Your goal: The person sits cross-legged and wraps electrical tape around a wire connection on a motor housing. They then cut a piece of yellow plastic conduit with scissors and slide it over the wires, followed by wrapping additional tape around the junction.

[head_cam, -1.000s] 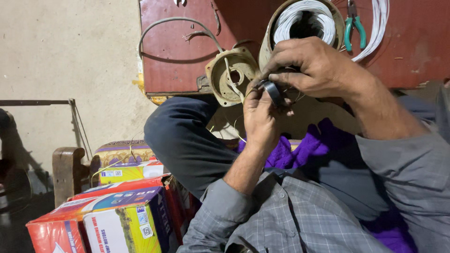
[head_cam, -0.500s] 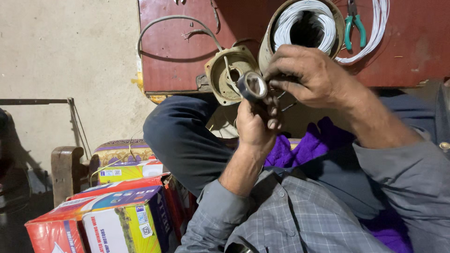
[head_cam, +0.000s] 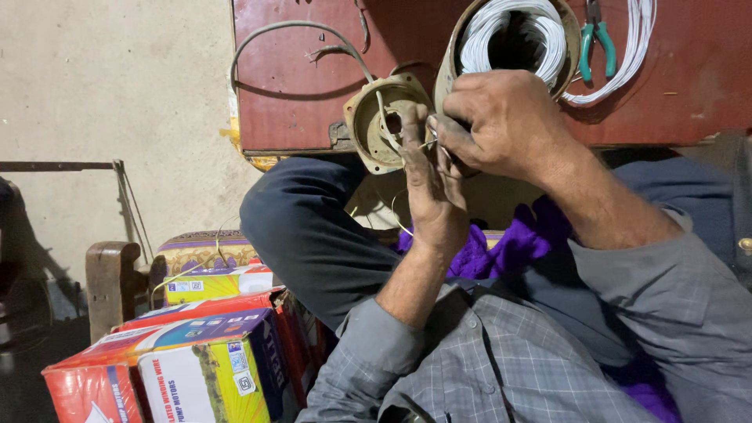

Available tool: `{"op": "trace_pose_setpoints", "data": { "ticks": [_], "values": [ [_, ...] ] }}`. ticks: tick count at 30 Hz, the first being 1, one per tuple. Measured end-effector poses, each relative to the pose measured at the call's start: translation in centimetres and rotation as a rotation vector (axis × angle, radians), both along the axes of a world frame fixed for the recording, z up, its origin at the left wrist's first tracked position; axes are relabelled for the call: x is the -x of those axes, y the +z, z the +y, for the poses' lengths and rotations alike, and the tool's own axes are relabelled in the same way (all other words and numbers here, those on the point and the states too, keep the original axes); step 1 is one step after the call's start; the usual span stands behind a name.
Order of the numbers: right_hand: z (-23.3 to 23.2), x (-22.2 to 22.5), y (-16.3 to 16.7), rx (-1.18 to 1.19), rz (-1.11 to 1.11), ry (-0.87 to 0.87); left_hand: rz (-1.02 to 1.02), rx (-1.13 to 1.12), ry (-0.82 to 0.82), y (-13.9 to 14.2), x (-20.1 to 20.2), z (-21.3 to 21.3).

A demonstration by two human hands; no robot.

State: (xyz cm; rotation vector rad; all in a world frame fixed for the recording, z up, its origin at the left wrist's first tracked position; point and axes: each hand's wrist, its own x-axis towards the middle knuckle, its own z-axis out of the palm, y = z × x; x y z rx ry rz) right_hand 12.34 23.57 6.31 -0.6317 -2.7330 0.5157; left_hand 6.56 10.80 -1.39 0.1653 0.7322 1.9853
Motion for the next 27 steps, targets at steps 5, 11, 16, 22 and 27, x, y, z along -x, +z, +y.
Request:
{"op": "trace_pose_setpoints", "data": {
  "ticks": [5,11,16,22,27],
  "values": [
    [0.8,-0.7,1.6,0.226,0.069,0.128,-0.107,-0.204,-0.09,-1.1,0.4,-0.9],
    [2.4,-2.3,1.8,0.384,0.086,0.287,-0.08,0.062,-0.28,-0.7,0.6,-0.9],
    [2.1,-2.6,0.8,0.366,0.017,0.194,0.028,0.113,-0.26,-0.7,0.3,-1.5],
    [1.8,-2.9,0.2,0.243,0.019,0.247,-0.054,0.081,-0.223,-2.6,0.2,-2.2],
    [1.5,-3.3,0.0,0.268,0.094,0.28,-0.282,0.135,-0.255,-3.4,0.3,-2.6]
  ]
}}
